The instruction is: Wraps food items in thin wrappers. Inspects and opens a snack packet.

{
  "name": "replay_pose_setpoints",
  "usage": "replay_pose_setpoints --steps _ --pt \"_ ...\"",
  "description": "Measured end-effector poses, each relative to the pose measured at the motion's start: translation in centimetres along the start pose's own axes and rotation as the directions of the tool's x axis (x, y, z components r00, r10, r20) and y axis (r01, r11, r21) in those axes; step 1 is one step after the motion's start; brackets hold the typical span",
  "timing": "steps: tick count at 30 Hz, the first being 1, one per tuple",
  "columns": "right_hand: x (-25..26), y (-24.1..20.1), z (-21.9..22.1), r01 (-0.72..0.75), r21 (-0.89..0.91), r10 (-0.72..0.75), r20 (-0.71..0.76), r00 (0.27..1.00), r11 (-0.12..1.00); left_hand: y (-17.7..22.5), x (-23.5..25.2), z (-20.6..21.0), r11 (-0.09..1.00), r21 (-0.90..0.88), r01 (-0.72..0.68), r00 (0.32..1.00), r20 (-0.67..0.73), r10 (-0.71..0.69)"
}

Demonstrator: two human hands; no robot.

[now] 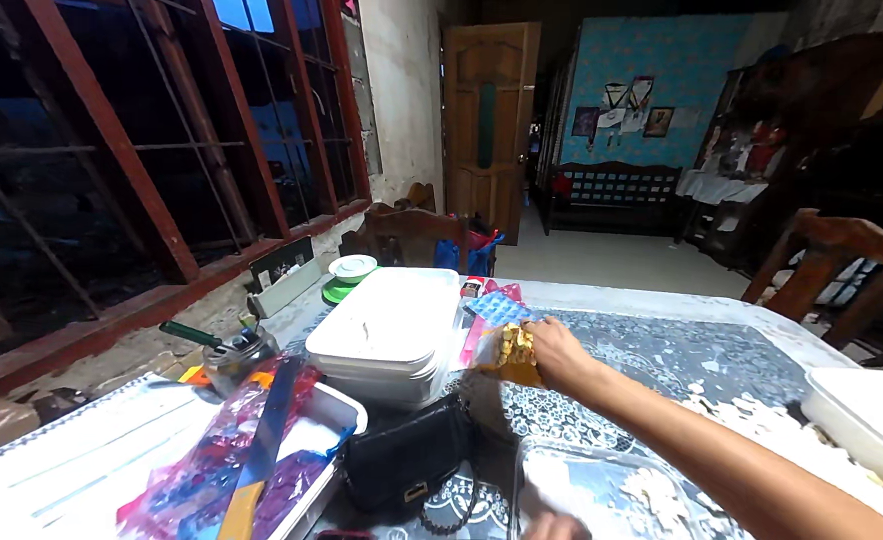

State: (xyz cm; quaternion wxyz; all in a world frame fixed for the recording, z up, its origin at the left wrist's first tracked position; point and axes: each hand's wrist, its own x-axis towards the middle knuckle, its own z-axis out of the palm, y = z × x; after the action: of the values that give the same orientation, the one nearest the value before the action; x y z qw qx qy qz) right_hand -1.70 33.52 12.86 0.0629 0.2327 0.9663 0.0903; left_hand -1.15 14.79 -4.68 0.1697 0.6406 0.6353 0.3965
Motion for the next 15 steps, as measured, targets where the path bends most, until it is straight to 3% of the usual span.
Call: replay_pose_setpoints --steps 2,3,5,6,7,9,11,13,15 --pt "-3.4 -0.3 -0.3 -0.058 0.056 0.065 -0.136 0.989 0.997 0.7 0.2 -0.2 0.954 -0.298 0.039 0.968 -0.227 -0.111" --pt "-5.2 -0.5 0.0 -0.073 0.080 0.090 -0.227 0.970 0.994 1.0 0.5 -0.5 0.869 -0.495 0.027 0.943 -0.275 -0.187" --pt "-8.6 -1.7 0.5 -0.108 0.093 0.134 -0.349 0.928 0.990 1.4 1.4 -1.9 0.530 -0.844 0.083 0.922 -0.138 -0.363" --pt "-10.2 -2.4 1.0 -0.107 0.095 0.137 -0.409 0.902 0.990 1.6 1.9 -2.8 0.340 -0.933 0.116 0.910 -0.037 -0.413" --pt "-11.6 -3.1 1.5 -0.092 0.105 0.130 -0.450 0.884 0.990 2.1 2.5 -3.7 0.179 -0.974 0.137 0.894 0.044 -0.445" --pt "-13.7 -4.2 3.0 0.001 0.110 0.061 -0.560 0.826 0.994 2.5 3.7 -5.0 -0.043 -0.994 0.096 0.866 0.105 -0.489" --pt "-14.9 -4.9 4.0 0.071 0.165 0.029 -0.536 0.844 0.984 2.5 4.9 -5.3 -0.105 -0.994 0.041 0.850 0.090 -0.519" --pt "-15.7 -5.3 3.9 0.068 0.257 0.050 -0.427 0.903 0.964 2.8 6.0 -4.9 -0.038 -0.999 0.002 0.826 0.023 -0.564" --pt "-16.3 -5.3 3.5 0.033 0.260 0.092 -0.453 0.887 0.965 3.4 7.1 -4.7 0.052 -0.998 -0.026 0.804 -0.052 -0.592"
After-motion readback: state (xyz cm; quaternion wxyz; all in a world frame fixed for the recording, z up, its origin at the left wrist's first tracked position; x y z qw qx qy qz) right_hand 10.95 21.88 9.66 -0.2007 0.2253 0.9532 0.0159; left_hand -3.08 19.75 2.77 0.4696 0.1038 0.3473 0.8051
